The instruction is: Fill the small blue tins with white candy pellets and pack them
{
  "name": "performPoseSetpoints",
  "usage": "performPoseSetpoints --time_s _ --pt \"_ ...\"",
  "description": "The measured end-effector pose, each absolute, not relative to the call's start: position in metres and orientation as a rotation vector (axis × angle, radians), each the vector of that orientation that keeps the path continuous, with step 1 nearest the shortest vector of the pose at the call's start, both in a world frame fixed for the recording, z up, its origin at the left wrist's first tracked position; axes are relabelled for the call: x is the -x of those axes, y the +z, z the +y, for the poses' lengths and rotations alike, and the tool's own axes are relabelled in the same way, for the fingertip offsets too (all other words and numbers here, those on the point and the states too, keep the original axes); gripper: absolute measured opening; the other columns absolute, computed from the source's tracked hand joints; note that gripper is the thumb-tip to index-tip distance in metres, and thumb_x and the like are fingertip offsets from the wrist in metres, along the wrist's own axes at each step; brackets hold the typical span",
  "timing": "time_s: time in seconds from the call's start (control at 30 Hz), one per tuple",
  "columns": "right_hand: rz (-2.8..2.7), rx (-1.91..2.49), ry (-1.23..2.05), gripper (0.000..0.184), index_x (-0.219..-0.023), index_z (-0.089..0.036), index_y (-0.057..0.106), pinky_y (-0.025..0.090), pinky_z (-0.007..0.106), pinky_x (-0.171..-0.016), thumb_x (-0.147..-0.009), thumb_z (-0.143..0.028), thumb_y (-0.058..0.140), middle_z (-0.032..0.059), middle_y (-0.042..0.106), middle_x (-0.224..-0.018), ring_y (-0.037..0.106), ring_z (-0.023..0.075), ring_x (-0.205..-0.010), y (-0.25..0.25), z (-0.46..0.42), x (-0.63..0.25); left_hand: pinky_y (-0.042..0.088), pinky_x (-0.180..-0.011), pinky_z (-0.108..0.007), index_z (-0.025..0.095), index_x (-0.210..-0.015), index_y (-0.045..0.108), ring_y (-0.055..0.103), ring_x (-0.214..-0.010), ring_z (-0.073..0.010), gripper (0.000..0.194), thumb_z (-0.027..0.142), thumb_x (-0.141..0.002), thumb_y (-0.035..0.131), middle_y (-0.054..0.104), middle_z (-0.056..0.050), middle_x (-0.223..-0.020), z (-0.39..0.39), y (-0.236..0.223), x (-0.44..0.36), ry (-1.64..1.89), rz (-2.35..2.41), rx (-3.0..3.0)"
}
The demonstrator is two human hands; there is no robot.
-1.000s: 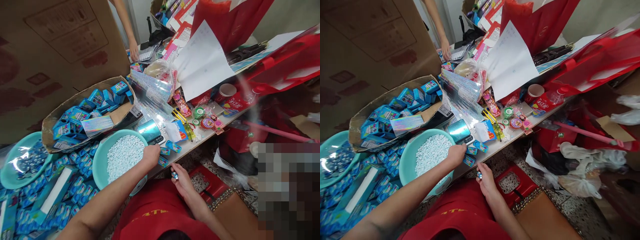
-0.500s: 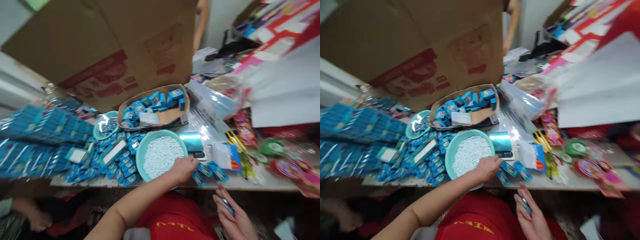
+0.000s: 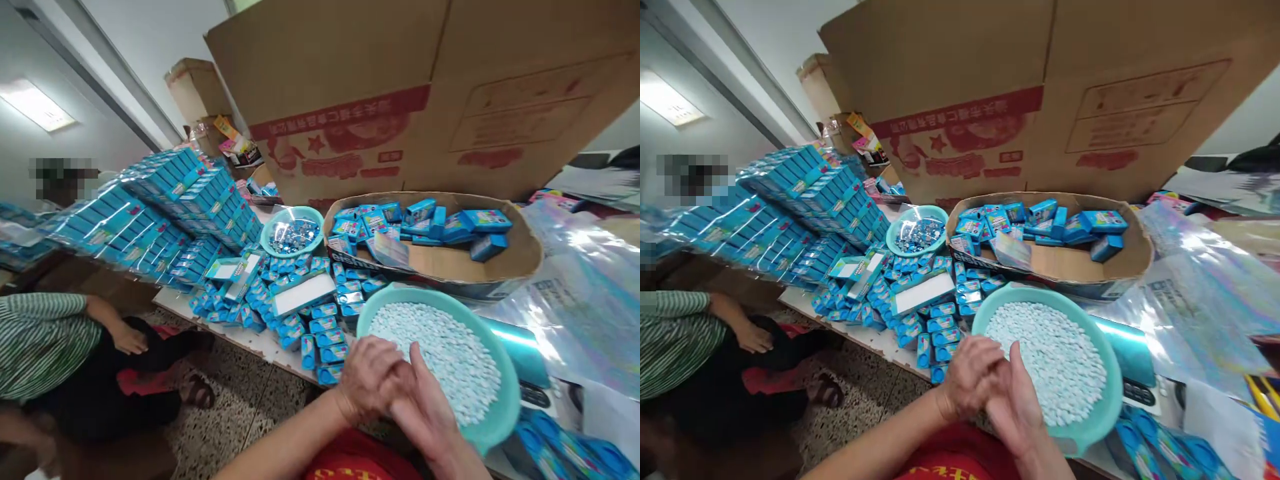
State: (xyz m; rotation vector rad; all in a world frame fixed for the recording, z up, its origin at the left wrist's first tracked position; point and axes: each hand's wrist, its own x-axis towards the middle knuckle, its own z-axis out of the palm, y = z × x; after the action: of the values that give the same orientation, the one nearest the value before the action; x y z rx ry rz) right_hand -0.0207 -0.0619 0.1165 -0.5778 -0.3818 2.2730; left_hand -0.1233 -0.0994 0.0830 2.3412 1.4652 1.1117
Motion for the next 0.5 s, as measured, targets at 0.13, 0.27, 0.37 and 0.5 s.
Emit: performPoseSetpoints --time_s 0.13,0.27,0.37,0.5 --pt "-0.563 0.583 2.345 0.051 -0.112 -0.018 0.055 0.054 0.033 -0.074 -0.087 -0.06 0.04 0.0068 0.065 -0.096 0.063 0.0183 -0.086 0.136 -0.005 0.144 0.042 -0.079 -0.031 0.018 -0.086 0.056 0.052 -0.083 -0.0161 0.023 0.025 -0.092 0.034 0.061 -0.005 -0.084 -0.052 0.082 0.238 1.357 1.673 -2.045" --pt "-0.706 0.675 2.377 0.063 -0.121 -0.018 0.051 0.048 0.04 -0.089 -0.088 -0.065 0.025 0.0097 0.062 -0.114 0.059 0.0208 -0.104 0.143 0.053 0.249 0.043 -0.077 -0.029 0.019 -0.078 0.052 0.052 -0.081 -0.016 0.021 0.029 -0.09 0.038 0.056 -0.004 -0.081 0.04 0.084 0.342 1.503 1.849 -1.646" --pt "-0.882 0.863 2.206 0.058 -0.13 -0.024 0.044 0.041 0.042 -0.097 -0.088 -0.062 0.032 0.0075 0.05 -0.134 0.054 0.0205 -0.114 0.142 0.074 0.277 0.041 -0.085 -0.031 0.017 -0.085 0.054 0.053 -0.092 -0.0179 0.023 0.025 -0.091 0.033 0.058 -0.007 -0.091 0.112 0.085 0.399 1.343 2.15 -1.387" --pt "-1.308 1.238 1.59 0.055 -0.129 -0.022 0.046 0.041 0.042 -0.098 -0.084 -0.053 0.051 0.0105 0.049 -0.134 0.051 0.0228 -0.117 0.126 0.038 0.226 0.035 -0.097 -0.04 0.012 -0.105 0.055 0.046 -0.113 -0.0265 0.025 0.022 -0.083 0.049 0.055 -0.015 -0.113 0.157 0.068 0.443 1.001 2.175 -1.395"
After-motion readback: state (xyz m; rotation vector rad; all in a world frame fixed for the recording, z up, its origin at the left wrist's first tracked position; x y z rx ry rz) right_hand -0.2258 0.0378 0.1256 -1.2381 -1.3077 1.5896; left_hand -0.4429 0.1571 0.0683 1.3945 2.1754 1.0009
